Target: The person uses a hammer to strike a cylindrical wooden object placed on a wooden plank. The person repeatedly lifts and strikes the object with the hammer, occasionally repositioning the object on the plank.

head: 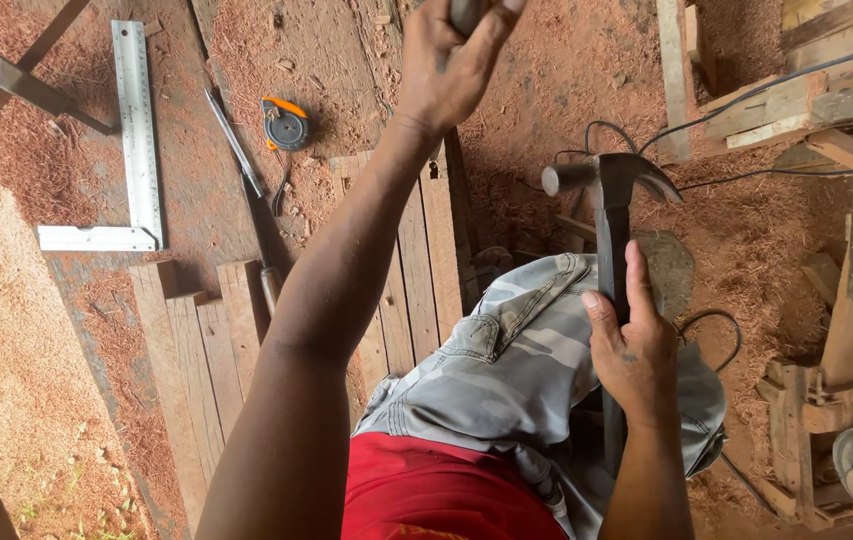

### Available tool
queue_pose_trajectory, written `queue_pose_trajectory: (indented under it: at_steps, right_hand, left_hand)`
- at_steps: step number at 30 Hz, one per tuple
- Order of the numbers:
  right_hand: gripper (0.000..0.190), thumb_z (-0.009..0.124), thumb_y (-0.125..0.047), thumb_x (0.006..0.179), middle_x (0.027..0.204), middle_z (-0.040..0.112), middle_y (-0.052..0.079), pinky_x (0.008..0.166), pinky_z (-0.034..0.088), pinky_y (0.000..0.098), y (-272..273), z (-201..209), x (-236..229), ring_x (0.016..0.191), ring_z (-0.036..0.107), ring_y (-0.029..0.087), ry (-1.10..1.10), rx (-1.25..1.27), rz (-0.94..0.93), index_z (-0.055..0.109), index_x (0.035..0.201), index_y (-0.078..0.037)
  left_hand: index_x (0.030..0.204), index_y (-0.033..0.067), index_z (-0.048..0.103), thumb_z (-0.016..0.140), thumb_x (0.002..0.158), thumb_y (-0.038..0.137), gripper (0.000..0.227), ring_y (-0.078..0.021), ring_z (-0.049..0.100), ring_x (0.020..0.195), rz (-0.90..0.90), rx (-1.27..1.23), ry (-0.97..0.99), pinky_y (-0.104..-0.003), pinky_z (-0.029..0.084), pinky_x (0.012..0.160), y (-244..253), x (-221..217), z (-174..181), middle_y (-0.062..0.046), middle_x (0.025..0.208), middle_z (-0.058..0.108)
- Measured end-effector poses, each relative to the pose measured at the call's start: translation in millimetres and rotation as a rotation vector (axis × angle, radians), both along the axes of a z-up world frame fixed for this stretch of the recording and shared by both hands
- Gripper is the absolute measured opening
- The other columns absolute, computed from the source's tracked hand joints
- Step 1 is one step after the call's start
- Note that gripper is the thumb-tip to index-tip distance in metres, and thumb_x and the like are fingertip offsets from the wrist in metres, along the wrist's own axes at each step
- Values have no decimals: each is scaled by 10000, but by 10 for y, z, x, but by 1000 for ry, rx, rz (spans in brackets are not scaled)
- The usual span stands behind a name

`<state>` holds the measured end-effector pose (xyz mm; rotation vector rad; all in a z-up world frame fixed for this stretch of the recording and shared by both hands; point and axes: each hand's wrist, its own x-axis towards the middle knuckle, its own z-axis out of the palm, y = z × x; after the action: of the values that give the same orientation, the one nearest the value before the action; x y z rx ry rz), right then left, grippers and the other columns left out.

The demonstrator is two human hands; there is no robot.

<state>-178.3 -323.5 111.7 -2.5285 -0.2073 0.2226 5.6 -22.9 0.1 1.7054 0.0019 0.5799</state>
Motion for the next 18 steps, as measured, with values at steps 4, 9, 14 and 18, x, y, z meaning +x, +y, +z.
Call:
queue_pose_trajectory:
  at_steps: [4, 9, 14, 18]
  right_hand:
    - [702, 595, -411, 1032, 1515, 540, 266, 933, 555, 446, 41, 25, -16, 1253, 636, 423, -18, -26, 25, 385, 1598, -53]
    - [697, 611, -398, 1011, 1471, 585, 243, 924, 553, 442, 117, 79, 11, 1201, 665, 404, 1, -28, -9, 401, 1587, -67]
    - [699, 622, -385, 997, 1441, 608, 237, 908, 549, 435, 76, 30, -7, 1158, 690, 388, 20, -32, -39, 403, 1584, -76]
    - [692, 622, -374, 1012, 1436, 605, 254, 903, 548, 434, 56, 16, -12, 1166, 689, 388, 1, -30, -14, 398, 1591, -69]
  left_hand:
    - [956, 117, 599, 614, 1040, 545, 436, -81, 567, 522, 36, -26, -11, -296, 524, 431, 161, -191, -91, 12, 681, 559]
    - [846, 143, 493, 703, 993, 283, 292, -103, 516, 491, 48, 192, -179, -292, 412, 423, -31, -1078, -192, 21, 629, 516]
    - [822, 122, 503, 701, 902, 53, 225, -236, 586, 580, -114, 96, -586, -379, 441, 516, -289, -1842, -26, -52, 658, 550]
    - [793, 109, 503, 743, 865, 128, 252, -252, 621, 638, -197, 75, -486, -386, 485, 583, -309, -1951, 62, -57, 710, 598]
